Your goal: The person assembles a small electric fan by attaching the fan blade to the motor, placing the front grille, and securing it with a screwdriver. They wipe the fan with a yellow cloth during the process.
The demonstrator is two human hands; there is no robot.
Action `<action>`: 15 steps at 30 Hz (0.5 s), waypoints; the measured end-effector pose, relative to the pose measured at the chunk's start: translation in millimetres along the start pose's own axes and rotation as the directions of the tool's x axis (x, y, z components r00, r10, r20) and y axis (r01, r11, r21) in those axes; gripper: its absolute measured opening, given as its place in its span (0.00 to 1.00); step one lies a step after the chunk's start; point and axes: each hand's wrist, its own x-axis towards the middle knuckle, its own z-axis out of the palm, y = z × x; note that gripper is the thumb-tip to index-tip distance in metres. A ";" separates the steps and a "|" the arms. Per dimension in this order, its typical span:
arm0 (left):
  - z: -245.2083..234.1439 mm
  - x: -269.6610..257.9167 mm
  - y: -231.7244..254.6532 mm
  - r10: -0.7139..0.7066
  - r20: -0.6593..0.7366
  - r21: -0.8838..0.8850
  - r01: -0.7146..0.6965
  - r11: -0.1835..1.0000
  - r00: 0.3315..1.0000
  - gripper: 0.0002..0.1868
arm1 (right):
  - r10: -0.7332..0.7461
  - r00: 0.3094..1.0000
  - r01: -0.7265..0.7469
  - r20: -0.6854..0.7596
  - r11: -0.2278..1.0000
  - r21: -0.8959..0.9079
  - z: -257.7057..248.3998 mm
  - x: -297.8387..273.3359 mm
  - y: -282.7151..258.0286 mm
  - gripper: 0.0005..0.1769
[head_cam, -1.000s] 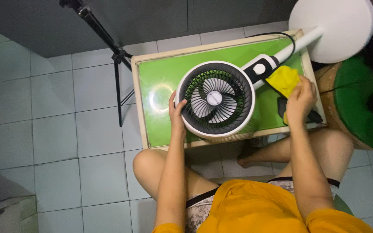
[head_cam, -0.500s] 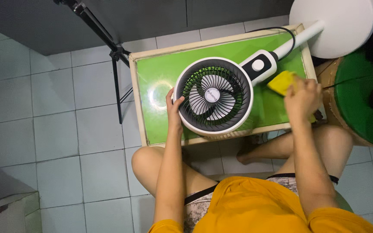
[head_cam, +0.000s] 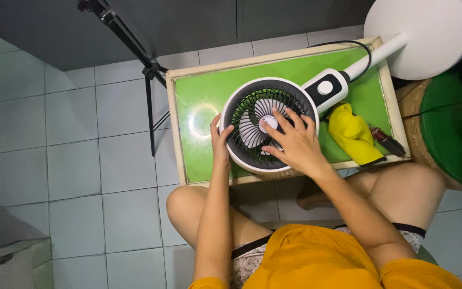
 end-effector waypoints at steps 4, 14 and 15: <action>1.4 -4.0 2.7 0.000 0.000 0.038 0.000 0.999 1.000 0.35 | 0.116 0.992 -0.117 -0.047 0.993 -0.015 13.5 -6.8 21.9 0.27; -0.2 -5.4 1.6 -0.034 -0.101 0.165 0.051 0.985 0.994 0.33 | 0.717 0.692 -0.513 0.080 0.411 0.754 90.2 -45.6 117.2 0.39; 1.3 -6.6 3.1 -0.033 -0.089 0.147 0.046 0.988 0.995 0.34 | 0.735 0.660 -0.492 0.156 0.265 0.830 91.5 -45.8 126.0 0.41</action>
